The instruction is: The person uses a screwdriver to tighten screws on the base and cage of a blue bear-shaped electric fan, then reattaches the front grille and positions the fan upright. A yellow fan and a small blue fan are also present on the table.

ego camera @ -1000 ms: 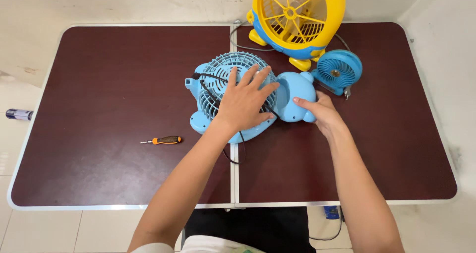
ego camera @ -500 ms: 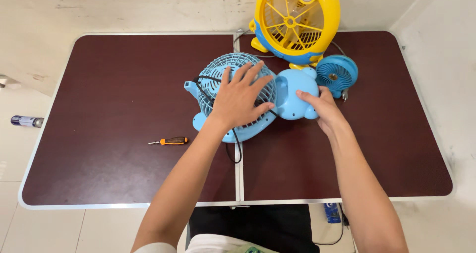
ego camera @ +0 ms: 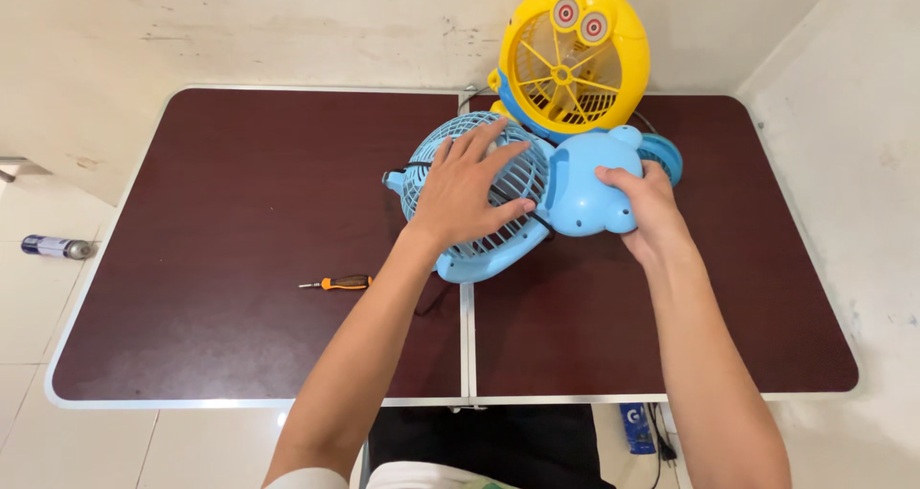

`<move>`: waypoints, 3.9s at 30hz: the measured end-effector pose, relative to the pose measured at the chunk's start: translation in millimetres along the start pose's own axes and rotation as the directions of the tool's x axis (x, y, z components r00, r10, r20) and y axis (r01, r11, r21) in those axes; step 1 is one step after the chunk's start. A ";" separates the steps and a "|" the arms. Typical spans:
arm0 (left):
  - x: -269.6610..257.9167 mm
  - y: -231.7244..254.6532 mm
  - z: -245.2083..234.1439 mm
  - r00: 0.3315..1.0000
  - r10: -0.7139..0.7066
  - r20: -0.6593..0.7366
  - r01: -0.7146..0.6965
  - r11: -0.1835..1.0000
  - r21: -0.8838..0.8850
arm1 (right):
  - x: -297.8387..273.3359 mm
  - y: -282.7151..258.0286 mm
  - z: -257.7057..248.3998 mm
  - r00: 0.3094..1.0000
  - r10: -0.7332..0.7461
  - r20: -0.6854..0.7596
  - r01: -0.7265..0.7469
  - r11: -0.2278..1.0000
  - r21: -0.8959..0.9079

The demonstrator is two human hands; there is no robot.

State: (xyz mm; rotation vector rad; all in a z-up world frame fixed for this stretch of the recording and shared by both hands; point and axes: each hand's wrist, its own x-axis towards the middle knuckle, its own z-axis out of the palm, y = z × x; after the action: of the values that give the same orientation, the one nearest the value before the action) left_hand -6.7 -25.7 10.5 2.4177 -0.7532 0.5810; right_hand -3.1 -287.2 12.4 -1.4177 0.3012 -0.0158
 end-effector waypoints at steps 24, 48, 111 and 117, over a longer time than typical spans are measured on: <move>-35.6 -19.6 -25.6 0.849 -0.311 -0.428 0.222 0.944 -0.245 | -19.4 -33.4 96.7 0.796 -0.546 0.261 0.583 0.807 -0.092; -41.0 -44.2 -36.4 0.943 -0.177 -0.283 0.160 0.984 -0.082 | -26.6 -44.5 142.9 0.609 -0.725 0.322 0.742 0.376 -0.555; -62.9 -94.8 -31.5 0.849 -0.426 -0.311 0.280 0.864 -0.418 | -4.9 8.1 110.6 0.804 -0.345 0.485 0.595 0.473 -0.650; -54.1 -97.4 -37.9 0.835 -0.421 -0.354 0.262 0.871 -0.416 | -6.6 -4.0 127.5 0.847 -0.311 0.431 0.530 0.552 -0.643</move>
State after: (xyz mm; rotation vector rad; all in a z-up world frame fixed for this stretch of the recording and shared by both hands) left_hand 3.8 86.1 -24.8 1.9195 -0.1894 0.7305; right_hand 18.7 -163.0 33.0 -2.2801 -0.3396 -0.1108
